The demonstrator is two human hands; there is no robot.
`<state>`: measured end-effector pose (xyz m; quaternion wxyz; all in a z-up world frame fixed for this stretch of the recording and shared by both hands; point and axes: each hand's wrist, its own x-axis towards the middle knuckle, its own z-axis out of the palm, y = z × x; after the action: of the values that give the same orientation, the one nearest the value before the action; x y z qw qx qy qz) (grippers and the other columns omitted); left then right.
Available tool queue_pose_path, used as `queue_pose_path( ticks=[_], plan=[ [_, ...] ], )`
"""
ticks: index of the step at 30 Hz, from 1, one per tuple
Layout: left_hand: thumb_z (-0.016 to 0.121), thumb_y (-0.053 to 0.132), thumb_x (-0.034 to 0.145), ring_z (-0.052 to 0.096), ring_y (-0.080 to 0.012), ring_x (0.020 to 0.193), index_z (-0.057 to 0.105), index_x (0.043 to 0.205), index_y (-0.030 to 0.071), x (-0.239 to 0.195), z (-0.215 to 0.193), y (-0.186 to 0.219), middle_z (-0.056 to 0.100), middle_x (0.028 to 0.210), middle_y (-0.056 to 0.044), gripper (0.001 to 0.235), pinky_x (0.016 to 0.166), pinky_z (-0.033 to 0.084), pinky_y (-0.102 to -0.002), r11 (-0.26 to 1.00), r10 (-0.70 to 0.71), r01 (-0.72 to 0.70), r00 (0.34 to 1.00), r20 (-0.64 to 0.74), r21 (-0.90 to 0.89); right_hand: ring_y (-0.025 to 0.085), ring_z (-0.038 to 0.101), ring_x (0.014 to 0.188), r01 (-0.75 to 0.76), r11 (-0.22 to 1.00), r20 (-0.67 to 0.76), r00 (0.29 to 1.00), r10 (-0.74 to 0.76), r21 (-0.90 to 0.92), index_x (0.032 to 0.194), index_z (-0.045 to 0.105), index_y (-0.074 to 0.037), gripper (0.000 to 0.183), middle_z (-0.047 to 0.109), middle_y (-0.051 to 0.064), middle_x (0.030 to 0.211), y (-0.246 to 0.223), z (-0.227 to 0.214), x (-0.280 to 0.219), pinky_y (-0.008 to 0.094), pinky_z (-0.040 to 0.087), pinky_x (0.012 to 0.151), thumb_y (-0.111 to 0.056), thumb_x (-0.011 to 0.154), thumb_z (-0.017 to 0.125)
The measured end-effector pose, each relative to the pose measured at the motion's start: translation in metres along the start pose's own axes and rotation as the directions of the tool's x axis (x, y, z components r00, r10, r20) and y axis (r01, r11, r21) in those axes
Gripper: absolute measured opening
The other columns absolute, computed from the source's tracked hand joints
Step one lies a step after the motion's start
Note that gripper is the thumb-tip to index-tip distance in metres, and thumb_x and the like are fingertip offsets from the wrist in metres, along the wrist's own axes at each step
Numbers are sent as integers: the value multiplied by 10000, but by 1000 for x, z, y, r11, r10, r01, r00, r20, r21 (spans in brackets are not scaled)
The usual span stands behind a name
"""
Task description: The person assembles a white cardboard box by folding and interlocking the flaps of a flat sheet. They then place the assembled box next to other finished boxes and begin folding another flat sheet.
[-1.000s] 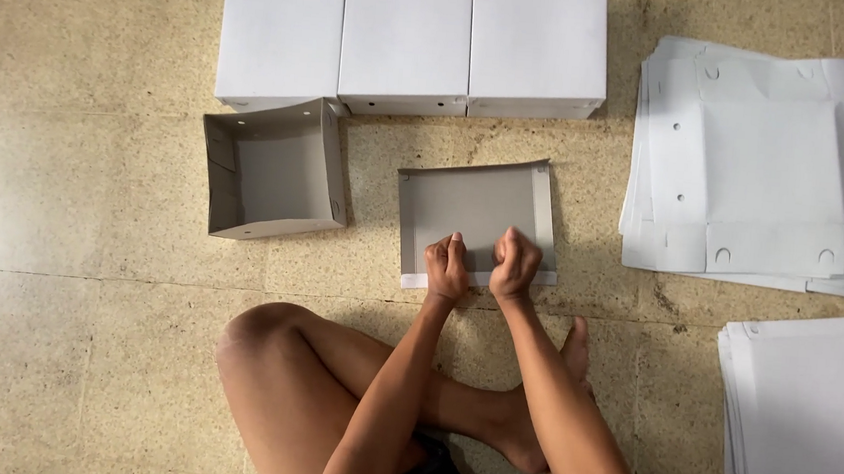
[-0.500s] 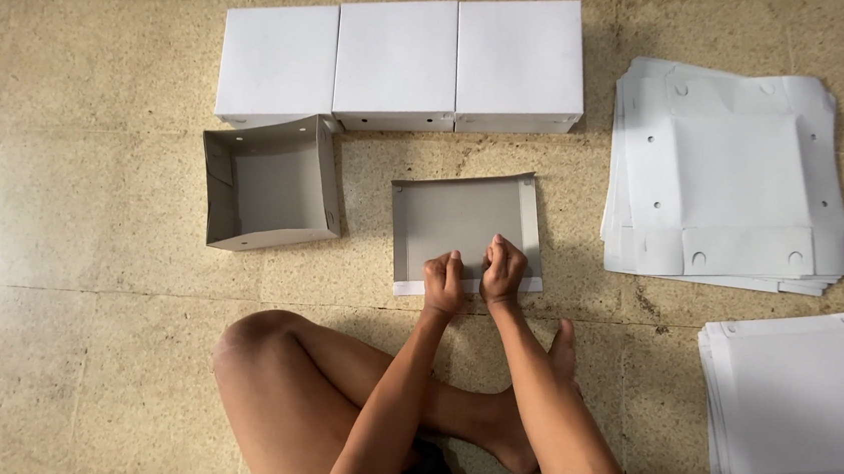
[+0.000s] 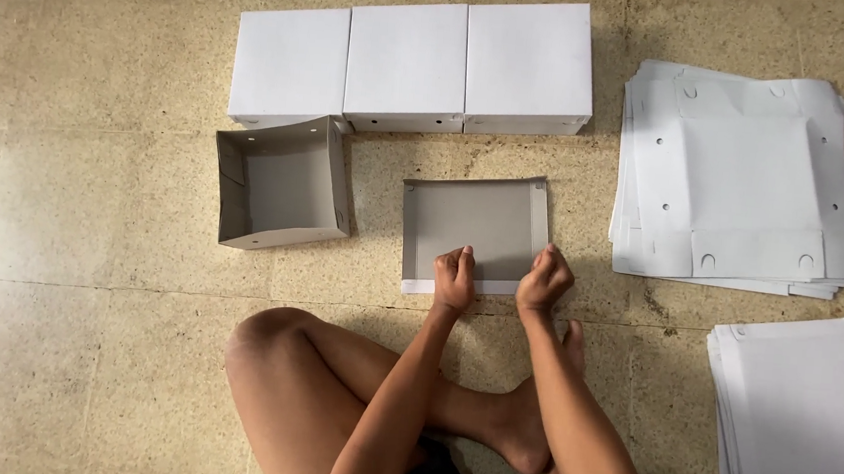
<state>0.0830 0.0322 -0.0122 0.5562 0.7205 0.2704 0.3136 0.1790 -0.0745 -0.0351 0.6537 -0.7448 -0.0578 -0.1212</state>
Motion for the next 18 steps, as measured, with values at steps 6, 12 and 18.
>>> queue_pose_path(
  ticks=[6,12,18],
  plan=[
    [535,148,992,424,-101,455,662,809,15,32,-76,52,420,528,10,259,465,321,-255,910,-373,389,919,127,-142,247,466,494,88,985,109,991,-71,-152,628,440,-116,459,477,87,519,-11,2,-1,312,410,552,-214,1075,467],
    [596,-46,899,672,-300,917,750,1144,109,-7,-165,112,707,935,-106,329,720,513,-404,742,156,-323,936,317,587,223,452,507,79,987,159,986,-56,-142,669,458,-111,427,464,93,537,-32,5,-4,331,398,542,-247,1071,502],
    [554,96,905,662,-199,1084,732,1132,233,-22,-125,62,723,1082,9,319,974,456,-402,418,-10,-496,835,550,761,178,526,457,-227,960,343,899,271,-163,706,608,-132,350,528,36,544,-27,1,16,317,452,465,-306,1002,540]
  ],
)
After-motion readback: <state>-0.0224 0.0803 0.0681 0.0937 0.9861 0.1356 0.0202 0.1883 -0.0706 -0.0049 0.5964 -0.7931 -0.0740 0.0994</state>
